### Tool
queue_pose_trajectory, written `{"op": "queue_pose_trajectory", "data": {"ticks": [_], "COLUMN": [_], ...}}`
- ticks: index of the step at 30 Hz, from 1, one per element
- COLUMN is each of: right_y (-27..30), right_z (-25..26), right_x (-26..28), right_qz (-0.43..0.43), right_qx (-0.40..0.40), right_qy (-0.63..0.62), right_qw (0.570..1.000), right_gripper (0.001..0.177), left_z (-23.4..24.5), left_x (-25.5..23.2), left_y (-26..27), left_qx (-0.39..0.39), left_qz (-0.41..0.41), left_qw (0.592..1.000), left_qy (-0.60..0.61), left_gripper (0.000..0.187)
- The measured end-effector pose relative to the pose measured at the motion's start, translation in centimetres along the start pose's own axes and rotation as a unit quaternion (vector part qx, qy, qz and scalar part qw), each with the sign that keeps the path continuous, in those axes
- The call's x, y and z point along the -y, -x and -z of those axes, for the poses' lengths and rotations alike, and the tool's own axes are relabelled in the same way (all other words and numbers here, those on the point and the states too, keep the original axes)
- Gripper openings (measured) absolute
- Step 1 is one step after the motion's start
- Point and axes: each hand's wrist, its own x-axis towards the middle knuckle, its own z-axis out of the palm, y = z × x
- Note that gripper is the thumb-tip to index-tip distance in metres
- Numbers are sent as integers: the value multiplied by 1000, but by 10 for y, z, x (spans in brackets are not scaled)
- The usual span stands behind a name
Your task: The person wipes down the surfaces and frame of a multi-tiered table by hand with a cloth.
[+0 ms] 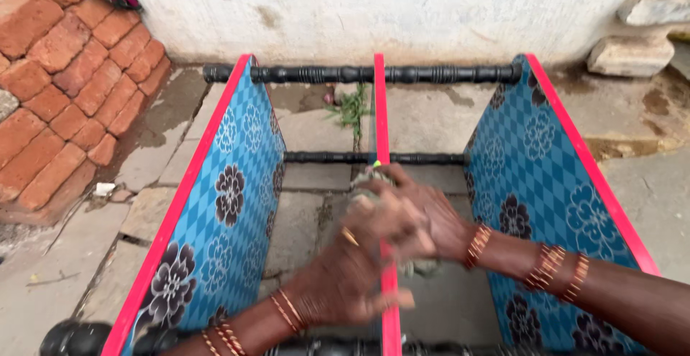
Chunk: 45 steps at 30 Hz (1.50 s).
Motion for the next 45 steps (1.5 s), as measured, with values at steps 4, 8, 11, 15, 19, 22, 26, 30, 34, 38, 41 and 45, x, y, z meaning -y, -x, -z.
{"op": "queue_pose_trajectory", "data": {"ticks": [4,8,11,15,19,22,26,30,34,38,41,45], "right_y": [-42,-80,-98,-117,-118,-104,-98,-128,-132,-109,-70,-8], "right_z": [-16,-23,-31,-31,-25,-25,-29,-27,-35,-24,-18,-18], "right_x": [-62,-107,-132,-152,-145,-121,-113,-156,-171,-134,-94,-46], "right_qz": [-101,-126,-151,-136,-153,-162,-250,-191,-184,-216,-155,-8], "right_qx": [-48,-103,-126,-163,-164,-120,-27,-153,-187,-60,10,-19], "right_qy": [41,66,74,73,71,86,60,103,126,107,76,29], "right_qw": [993,985,978,974,972,976,966,964,957,969,985,999], "right_gripper": [53,44,44,47,54,52,53,44,43,28,50,65], "left_z": [-37,-52,-54,-50,-51,-51,-54,-52,-54,-52,-44,-20], "left_x": [15,39,38,36,35,35,36,36,37,39,34,30], "left_y": [9,9,9,10,9,11,10,8,7,2,-3,-13], "left_qx": [74,167,45,65,69,72,67,80,82,73,90,-49], "left_qz": [-145,-135,-117,-94,-88,-85,-85,-75,-84,-103,-108,-172], "left_qw": [984,969,976,976,975,975,974,974,977,978,979,982], "left_qy": [75,125,179,187,194,190,198,198,180,164,150,58], "left_gripper": [42,34,31,29,27,26,26,25,24,23,20,17]}}
